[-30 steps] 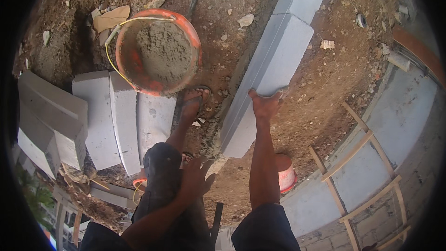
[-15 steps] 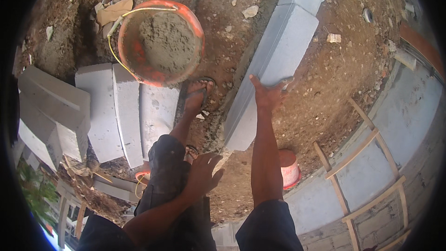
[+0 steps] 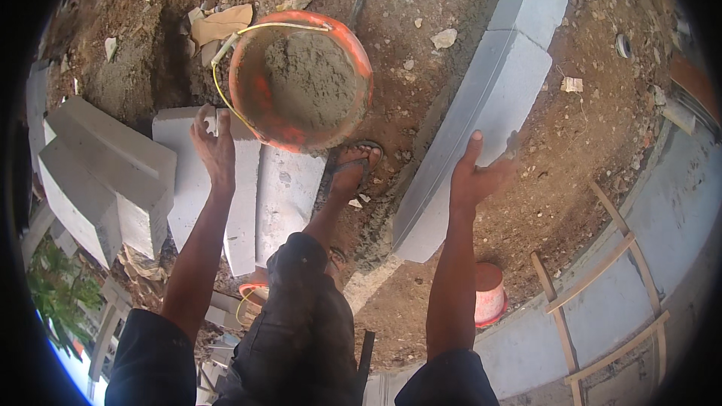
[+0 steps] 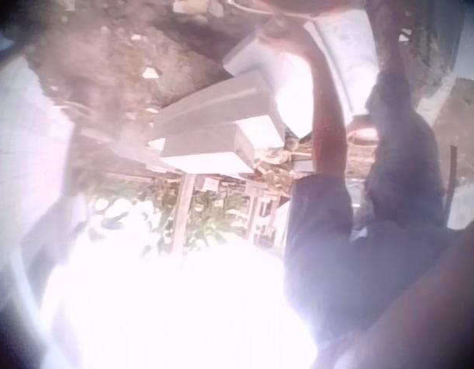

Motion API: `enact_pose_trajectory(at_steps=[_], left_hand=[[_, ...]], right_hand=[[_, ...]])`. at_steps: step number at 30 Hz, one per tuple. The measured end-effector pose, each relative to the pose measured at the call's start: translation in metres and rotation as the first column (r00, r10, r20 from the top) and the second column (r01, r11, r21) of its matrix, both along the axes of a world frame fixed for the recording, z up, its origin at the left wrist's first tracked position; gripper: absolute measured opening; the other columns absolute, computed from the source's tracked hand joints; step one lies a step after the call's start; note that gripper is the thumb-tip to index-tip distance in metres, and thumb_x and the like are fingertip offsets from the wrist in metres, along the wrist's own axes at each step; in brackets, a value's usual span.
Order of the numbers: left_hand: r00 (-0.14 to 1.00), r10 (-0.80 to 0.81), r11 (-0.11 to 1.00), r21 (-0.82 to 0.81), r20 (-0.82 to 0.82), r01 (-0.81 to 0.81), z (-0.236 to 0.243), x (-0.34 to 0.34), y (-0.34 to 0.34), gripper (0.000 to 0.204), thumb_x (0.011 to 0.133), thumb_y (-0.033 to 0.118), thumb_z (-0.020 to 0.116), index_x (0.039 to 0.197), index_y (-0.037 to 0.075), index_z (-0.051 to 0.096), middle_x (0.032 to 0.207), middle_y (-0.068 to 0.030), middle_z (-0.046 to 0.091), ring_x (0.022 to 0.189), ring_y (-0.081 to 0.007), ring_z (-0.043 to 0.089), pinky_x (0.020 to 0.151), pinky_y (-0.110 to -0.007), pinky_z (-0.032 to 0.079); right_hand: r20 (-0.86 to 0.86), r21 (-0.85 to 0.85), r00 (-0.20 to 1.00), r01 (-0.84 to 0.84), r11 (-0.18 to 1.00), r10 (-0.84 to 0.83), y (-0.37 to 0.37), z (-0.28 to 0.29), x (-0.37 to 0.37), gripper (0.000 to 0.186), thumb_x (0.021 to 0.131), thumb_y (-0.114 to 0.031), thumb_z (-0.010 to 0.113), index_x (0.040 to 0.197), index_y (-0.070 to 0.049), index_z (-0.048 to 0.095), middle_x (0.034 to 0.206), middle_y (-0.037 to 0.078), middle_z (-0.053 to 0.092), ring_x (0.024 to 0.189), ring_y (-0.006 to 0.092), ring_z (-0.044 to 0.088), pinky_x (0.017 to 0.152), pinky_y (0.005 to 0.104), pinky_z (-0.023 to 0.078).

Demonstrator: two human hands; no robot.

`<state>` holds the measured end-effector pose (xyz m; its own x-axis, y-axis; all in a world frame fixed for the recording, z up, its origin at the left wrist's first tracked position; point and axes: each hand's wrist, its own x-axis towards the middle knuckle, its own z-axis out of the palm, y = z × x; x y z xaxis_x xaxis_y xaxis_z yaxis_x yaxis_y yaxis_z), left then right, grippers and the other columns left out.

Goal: The person scoops cement from a bucket with a trowel and spreads it onto white rectangular tiles. They place the tiles into a prepared trench, tap them with a hammer to level them, and repeat the process to extend the tiled line.

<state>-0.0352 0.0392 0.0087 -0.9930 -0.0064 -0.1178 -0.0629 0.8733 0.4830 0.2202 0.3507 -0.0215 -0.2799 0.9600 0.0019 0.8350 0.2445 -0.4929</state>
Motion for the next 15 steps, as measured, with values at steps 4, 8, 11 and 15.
enact_pose_trajectory(at_steps=[4, 8, 11, 15], left_hand=[[0.998, 0.03, 0.991, -0.13, -0.051, -0.036, -0.04, -0.02, -0.017, 0.068, 0.09, 0.048, 0.063, 0.134, -0.001, 0.046, 0.126, -0.0257, 0.045, 0.117, -0.0394, 0.046, 0.099, -0.048, 0.038], [0.963, 0.111, 0.975, 0.161, 0.246, -0.154, -0.077, -0.037, -0.009, 0.069, 0.093, 0.051, 0.057, 0.133, -0.004, 0.048, 0.122, -0.0222, 0.054, 0.113, -0.0297, 0.051, 0.099, -0.039, 0.039], [0.949, -0.082, 0.89, 0.452, 0.304, -0.068, -0.081, -0.053, -0.013, 0.056, 0.098, 0.044, 0.054, 0.124, -0.005, 0.057, 0.106, -0.0095, 0.065, 0.101, -0.0164, 0.055, 0.095, -0.031, 0.04], [0.818, 0.059, 0.857, 0.391, 0.572, -0.335, -0.097, -0.07, -0.042, 0.055, 0.098, 0.046, 0.054, 0.122, -0.003, 0.06, 0.113, -0.0086, 0.064, 0.107, -0.0145, 0.054, 0.097, -0.03, 0.039]], right_hand=[[-0.396, -0.273, 0.913, -0.219, 0.937, 0.098, 0.001, -0.047, -0.105, 0.015, 0.09, -0.007, 0.061, 0.103, -0.002, 0.067, 0.089, 0.009, 0.069, 0.078, 0.0143, 0.064, 0.074, 0.0287, 0.05], [-0.096, -0.568, 0.886, -0.423, 0.706, 0.453, 0.037, -0.18, -0.178, 0.03, 0.084, -0.028, 0.064, 0.104, -0.006, 0.068, 0.098, 0.017, 0.07, 0.092, 0.033, 0.068, 0.082, 0.0399, 0.052], [-0.005, -0.63, 0.718, -0.542, 0.555, 0.696, 0.025, -0.211, -0.231, 0.059, 0.079, -0.055, 0.066, 0.104, -0.001, 0.068, 0.1, 0.021, 0.069, 0.099, 0.0358, 0.066, 0.087, 0.0439, 0.05], [0.113, -0.541, 0.613, -0.622, 0.566, 0.782, 0.022, -0.201, -0.262, 0.075, 0.071, -0.065, 0.069, 0.101, 0.003, 0.067, 0.1, 0.023, 0.069, 0.098, 0.0353, 0.067, 0.087, 0.0447, 0.051]])
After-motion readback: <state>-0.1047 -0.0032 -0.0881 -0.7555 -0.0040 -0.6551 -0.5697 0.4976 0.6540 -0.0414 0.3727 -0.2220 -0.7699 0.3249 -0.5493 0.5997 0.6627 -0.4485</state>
